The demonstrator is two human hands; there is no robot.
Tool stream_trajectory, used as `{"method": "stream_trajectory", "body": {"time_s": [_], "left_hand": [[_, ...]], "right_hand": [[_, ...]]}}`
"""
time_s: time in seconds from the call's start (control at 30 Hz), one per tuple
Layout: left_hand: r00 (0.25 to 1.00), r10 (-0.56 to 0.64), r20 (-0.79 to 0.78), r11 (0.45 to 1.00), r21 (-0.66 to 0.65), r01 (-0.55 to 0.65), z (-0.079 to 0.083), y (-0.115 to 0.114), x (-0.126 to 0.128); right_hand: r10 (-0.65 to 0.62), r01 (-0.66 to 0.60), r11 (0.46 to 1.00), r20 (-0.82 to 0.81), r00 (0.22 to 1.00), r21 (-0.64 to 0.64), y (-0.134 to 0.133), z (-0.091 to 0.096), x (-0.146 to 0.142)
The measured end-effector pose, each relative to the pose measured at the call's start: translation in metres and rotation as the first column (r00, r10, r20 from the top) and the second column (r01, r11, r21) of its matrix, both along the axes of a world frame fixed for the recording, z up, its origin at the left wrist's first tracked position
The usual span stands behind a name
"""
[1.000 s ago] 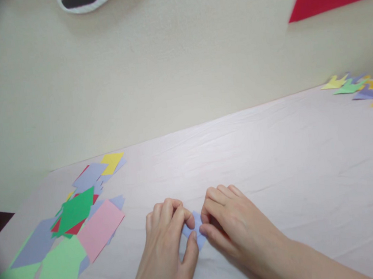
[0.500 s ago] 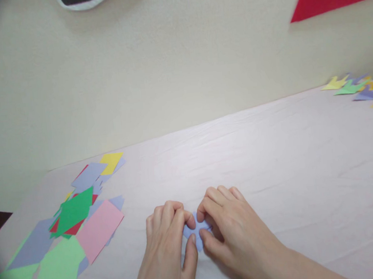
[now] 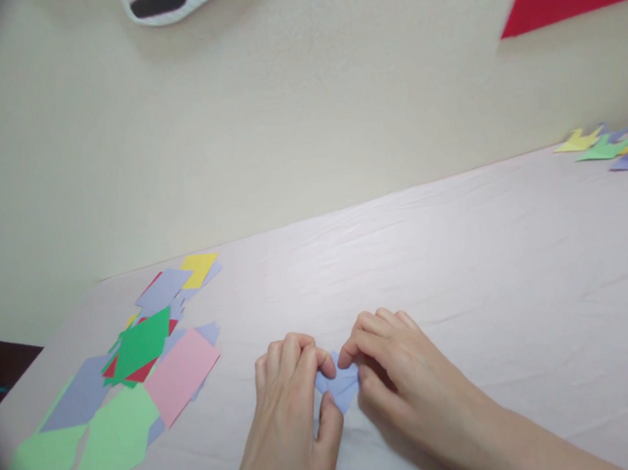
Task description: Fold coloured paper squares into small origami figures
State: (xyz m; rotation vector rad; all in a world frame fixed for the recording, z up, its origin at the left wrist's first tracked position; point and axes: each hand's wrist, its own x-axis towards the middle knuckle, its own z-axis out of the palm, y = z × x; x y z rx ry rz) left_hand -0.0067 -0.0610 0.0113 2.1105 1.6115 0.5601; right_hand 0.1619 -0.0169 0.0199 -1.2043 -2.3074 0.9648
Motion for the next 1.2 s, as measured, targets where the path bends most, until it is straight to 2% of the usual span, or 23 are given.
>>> {"method": "stream_trajectory", "body": {"time_s": [0.27, 0.57, 0.93, 1.03, 1.1, 1.2], "left_hand": [[0.996, 0.084, -0.029, 0.995, -0.044, -0.085, 0.005, 0.001, 0.007], [0.991, 0.109, 0.073, 0.988, -0.118, -0.1, 0.009, 0.002, 0.002], [0.992, 0.075, 0.103, 0.997, -0.018, -0.074, 0.004, -0.006, -0.005], [0.979, 0.081, 0.189, 0.997, -0.024, -0.078, 0.004, -0.005, -0.006], [0.956, 0.094, 0.276, 0.994, -0.073, -0.077, 0.004, -0.004, -0.008], [0.87, 0.145, 0.47, 0.985, -0.152, -0.082, 0.005, -0.002, -0.008]], "right_hand": [[-0.046, 0.046, 0.999, 0.007, 0.999, 0.025, -0.002, -0.001, -0.005], [-0.048, 0.048, 0.999, 0.004, 0.999, 0.012, -0.002, 0.0, -0.003], [-0.024, 0.027, 0.998, -0.064, 0.998, 0.049, -0.004, -0.002, 0.0], [-0.037, 0.044, 0.997, -0.096, 0.995, 0.069, -0.006, -0.003, 0.002], [-0.042, 0.048, 0.997, -0.085, 0.996, 0.066, -0.006, -0.003, 0.002], [-0.014, 0.021, 0.998, -0.116, 0.993, 0.059, -0.005, -0.004, 0.001]]}}
